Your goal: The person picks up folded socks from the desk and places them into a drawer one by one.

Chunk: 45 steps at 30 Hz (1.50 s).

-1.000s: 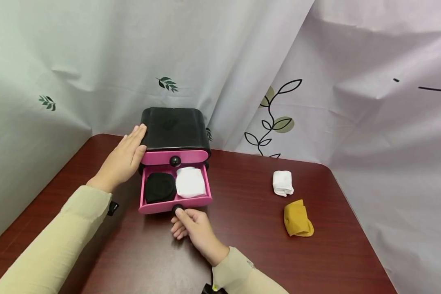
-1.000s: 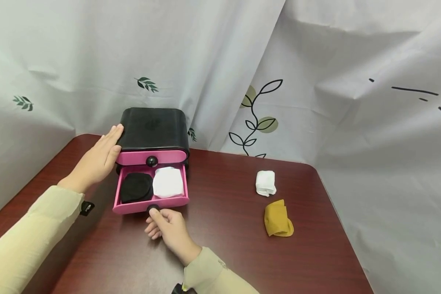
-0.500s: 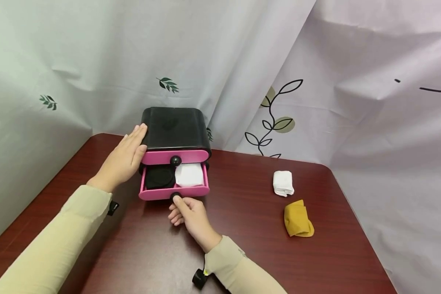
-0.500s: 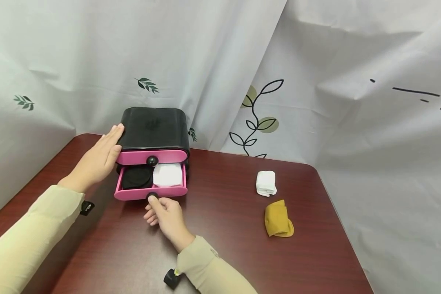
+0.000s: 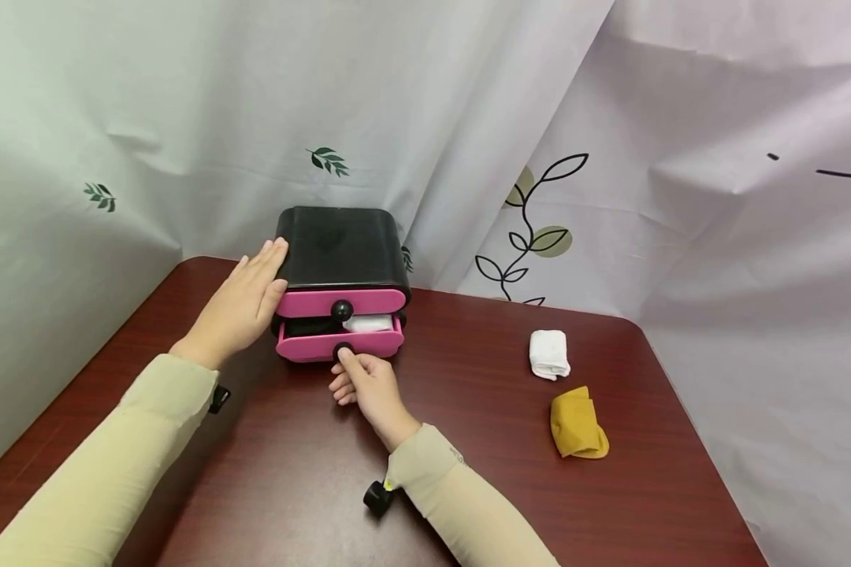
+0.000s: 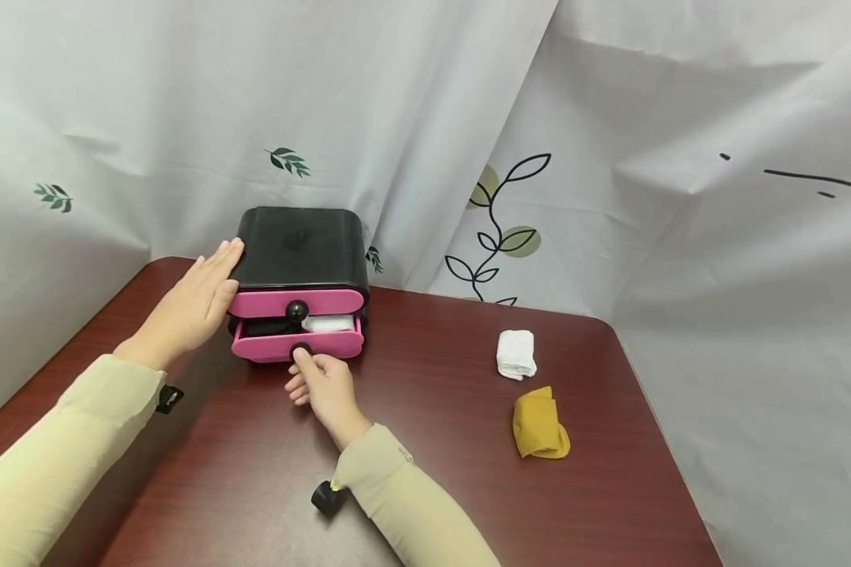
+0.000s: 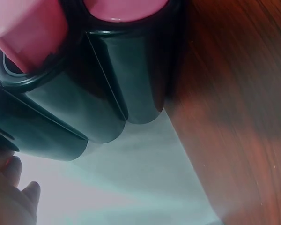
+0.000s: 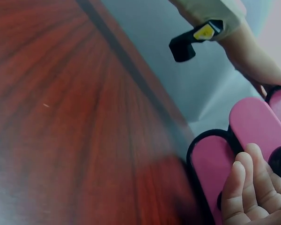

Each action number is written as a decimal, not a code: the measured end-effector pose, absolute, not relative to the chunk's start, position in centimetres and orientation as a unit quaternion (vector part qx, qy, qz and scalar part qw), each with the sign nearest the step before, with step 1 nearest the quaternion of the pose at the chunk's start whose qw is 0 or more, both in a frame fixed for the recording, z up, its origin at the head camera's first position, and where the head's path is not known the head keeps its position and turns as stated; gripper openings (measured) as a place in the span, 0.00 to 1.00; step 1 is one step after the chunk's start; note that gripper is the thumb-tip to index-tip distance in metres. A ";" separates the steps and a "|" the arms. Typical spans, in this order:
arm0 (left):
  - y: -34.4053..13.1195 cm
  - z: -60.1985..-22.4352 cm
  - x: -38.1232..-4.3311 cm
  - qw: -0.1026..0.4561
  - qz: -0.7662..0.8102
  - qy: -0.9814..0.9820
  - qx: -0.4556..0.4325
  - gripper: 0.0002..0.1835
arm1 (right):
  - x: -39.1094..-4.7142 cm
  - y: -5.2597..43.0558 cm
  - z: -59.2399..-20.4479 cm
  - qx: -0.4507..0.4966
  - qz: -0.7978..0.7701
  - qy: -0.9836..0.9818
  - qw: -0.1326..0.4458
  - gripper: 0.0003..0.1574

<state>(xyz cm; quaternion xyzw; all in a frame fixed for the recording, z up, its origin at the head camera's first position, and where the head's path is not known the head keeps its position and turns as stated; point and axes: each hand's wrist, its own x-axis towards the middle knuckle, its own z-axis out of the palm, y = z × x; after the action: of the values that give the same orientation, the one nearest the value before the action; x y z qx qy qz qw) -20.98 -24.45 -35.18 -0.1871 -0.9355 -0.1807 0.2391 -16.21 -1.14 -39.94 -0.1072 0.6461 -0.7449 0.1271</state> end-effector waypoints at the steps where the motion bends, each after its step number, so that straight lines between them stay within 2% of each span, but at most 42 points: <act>1: -24.5 -35.2 -21.0 0.239 -0.174 -0.937 -0.188 0.30 | -16.4 -1.2 -39.9 -0.106 -0.743 0.649 0.127 0.28; 11: -24.8 -35.2 -21.2 0.237 -0.153 -0.941 -0.188 0.30 | -19.7 -2.5 -42.4 -0.089 -0.742 0.653 0.124 0.31; 23: -24.6 -35.3 -21.1 0.239 -0.157 -0.940 -0.185 0.31 | -20.0 -2.6 -42.5 -0.086 -0.743 0.654 0.109 0.31; 27: -24.5 -35.3 -21.0 0.236 -0.163 -0.940 -0.185 0.31 | -19.9 -2.2 -43.0 -0.084 -0.745 0.653 0.109 0.28; 35: -24.6 -35.4 -20.9 0.236 -0.170 -0.939 -0.181 0.31 | -20.0 -1.3 -44.3 -0.079 -0.732 0.670 0.095 0.16; 45: -24.4 -35.4 -20.9 0.232 -0.176 -0.939 -0.181 0.31 | -20.4 -1.5 -44.8 -0.076 -0.635 0.762 0.103 0.24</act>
<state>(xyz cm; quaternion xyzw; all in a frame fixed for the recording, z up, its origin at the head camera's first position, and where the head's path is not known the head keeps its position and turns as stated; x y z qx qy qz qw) -20.90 -24.45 -35.42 -0.1807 -0.9395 -0.1763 0.2316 -20.42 -1.45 -44.81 -0.0757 0.7620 -0.6348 0.1027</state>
